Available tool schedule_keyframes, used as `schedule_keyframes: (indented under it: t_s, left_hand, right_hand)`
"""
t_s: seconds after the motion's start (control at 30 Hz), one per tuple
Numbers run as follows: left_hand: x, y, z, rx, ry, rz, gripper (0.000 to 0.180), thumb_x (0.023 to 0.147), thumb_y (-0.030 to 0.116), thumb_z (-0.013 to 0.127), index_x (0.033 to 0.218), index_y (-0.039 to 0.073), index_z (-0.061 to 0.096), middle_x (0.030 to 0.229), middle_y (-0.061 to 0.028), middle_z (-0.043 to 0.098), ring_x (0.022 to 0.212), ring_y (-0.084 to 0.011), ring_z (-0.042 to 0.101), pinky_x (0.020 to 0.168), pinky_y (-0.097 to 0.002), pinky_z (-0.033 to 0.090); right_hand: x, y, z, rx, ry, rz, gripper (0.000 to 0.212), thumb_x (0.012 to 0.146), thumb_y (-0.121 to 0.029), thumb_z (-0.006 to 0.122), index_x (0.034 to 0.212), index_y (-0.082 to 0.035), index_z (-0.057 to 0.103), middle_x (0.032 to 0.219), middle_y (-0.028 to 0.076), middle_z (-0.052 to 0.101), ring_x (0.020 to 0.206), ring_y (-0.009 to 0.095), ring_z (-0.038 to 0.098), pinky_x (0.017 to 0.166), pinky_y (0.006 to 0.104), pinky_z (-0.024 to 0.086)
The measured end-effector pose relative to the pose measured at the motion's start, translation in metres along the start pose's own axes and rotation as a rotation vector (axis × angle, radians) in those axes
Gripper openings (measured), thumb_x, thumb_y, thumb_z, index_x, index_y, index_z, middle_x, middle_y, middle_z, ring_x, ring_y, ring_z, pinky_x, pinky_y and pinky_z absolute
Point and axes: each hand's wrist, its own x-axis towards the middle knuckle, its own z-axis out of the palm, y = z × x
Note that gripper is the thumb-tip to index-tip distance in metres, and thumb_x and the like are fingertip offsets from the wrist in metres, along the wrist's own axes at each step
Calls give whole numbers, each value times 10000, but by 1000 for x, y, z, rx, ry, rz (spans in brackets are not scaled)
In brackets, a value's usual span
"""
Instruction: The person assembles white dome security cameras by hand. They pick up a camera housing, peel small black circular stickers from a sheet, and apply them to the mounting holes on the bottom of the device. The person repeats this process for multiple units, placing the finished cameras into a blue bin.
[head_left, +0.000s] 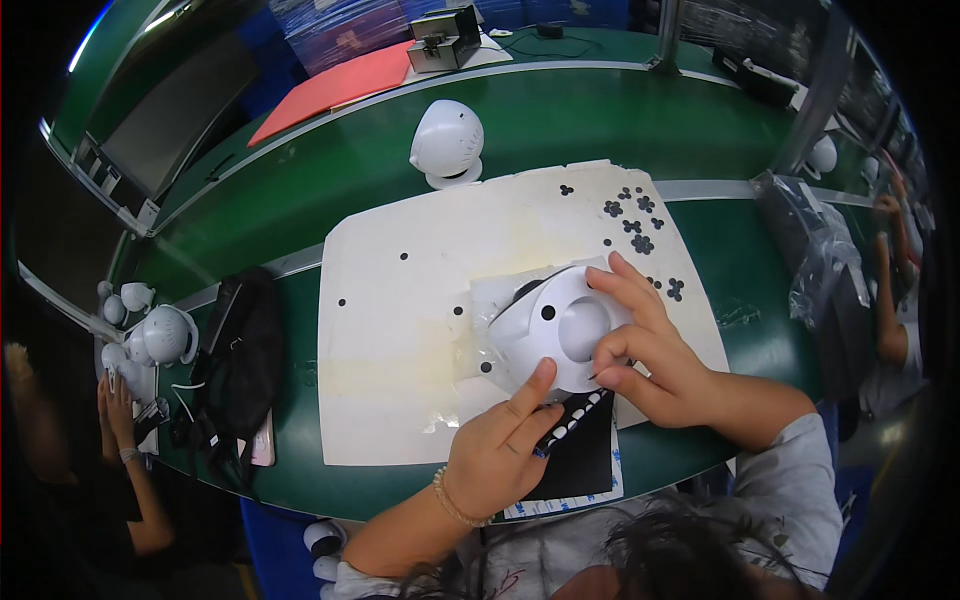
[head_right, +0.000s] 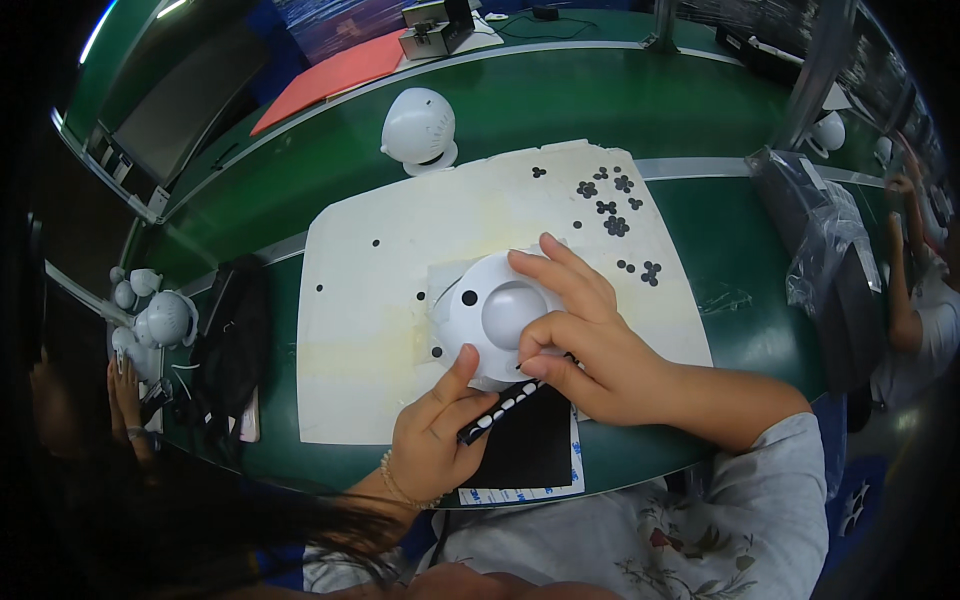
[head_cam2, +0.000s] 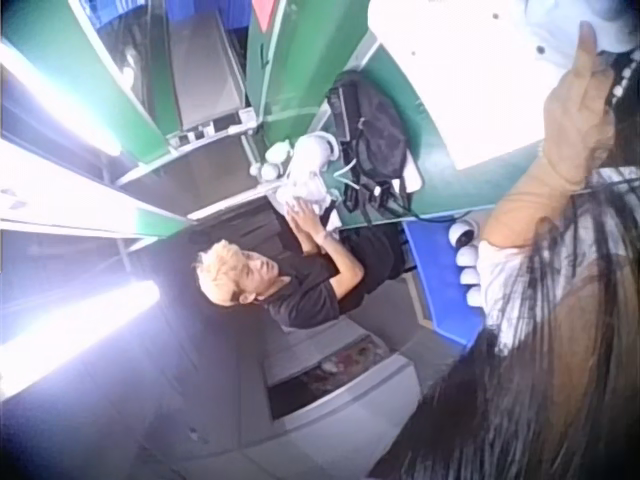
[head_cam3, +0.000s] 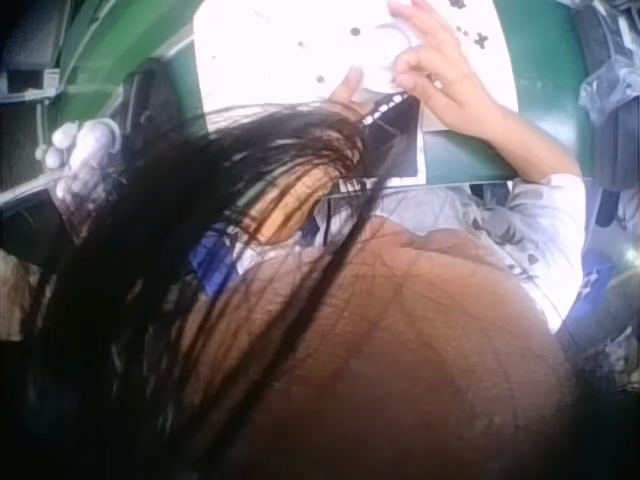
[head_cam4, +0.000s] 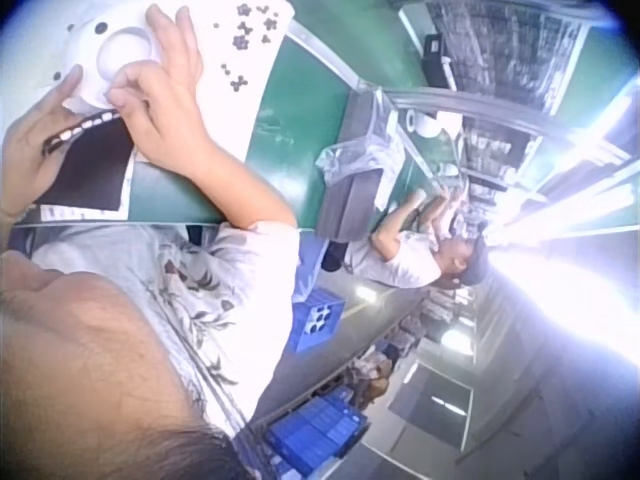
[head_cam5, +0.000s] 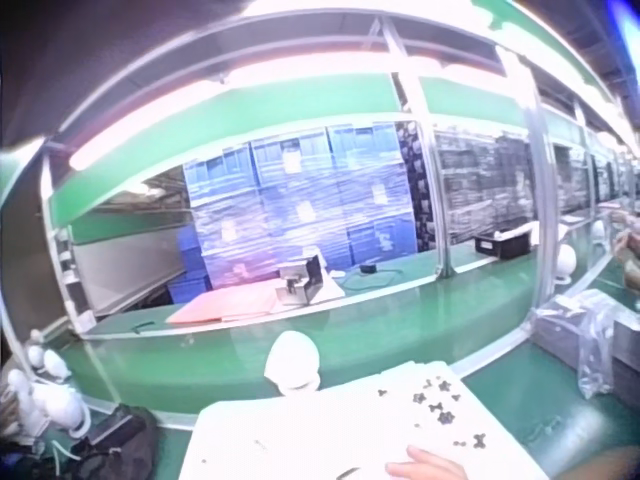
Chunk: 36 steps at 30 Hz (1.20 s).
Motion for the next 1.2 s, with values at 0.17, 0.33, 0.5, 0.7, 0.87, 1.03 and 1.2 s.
schedule_keyframes:
  t_s: [0.17, 0.33, 0.5, 0.7, 0.87, 1.03, 1.2]
  left_hand:
    - [0, 1, 0, -10, 6, -14, 357, 497, -53, 591, 852, -13, 587, 1243, -184, 456, 731, -232, 611, 574, -280, 494]
    - [-1, 1, 1, 1, -4, -30, 362, 493, -56, 594, 853, -15, 584, 1247, -186, 451, 742, -243, 616, 586, -283, 498]
    - [-1, 0, 1, -22, 0, -32, 346, 499, -54, 591, 843, -16, 585, 1252, -181, 449, 732, -241, 616, 579, -278, 496]
    - [-1, -1, 3, -41, 12, -41, 326, 510, -52, 590, 834, -16, 590, 1258, -180, 444, 709, -232, 614, 569, -274, 492]
    - [-1, -2, 4, -34, 23, -31, 301, 528, -48, 593, 827, -10, 595, 1272, -173, 430, 671, -224, 611, 555, -280, 482]
    - [2, 0, 3, -38, 50, -32, 260, 572, -36, 604, 828, 6, 597, 1277, -169, 425, 655, -237, 607, 545, -289, 475]
    - [1, 0, 3, -19, 38, -25, 252, 589, -30, 604, 838, 8, 590, 1283, -174, 416, 655, -245, 607, 547, -295, 477]
  right_hand:
    - [2, -2, 2, -25, -20, 6, 47, 800, -152, 559, 802, -112, 534, 1355, 198, 262, 1277, 426, 146, 998, 468, 152]
    - [3, -2, 3, -26, -21, -1, 43, 794, -143, 559, 799, -110, 532, 1360, 198, 254, 1275, 430, 147, 994, 479, 149]
    - [3, -4, 5, -34, -5, -1, 37, 785, -132, 560, 796, -109, 534, 1355, 200, 265, 1272, 430, 155, 989, 481, 155]
    - [-2, -4, 6, -238, 64, -86, 84, 765, -197, 599, 823, -140, 578, 1293, 143, 385, 1233, 371, 266, 959, 477, 188]
    - [-20, -1, 11, -629, 219, -258, 221, 719, -301, 639, 916, -205, 620, 1241, 39, 453, 1194, 290, 330, 959, 439, 176]
    - [-11, -10, 13, -378, 216, -294, 234, 698, -301, 658, 912, -208, 633, 1226, 20, 472, 1181, 270, 348, 953, 423, 180]
    - [-6, -13, 23, -385, 256, -449, 101, 683, -203, 652, 779, -176, 637, 1182, -2, 520, 1134, 229, 403, 950, 413, 195]
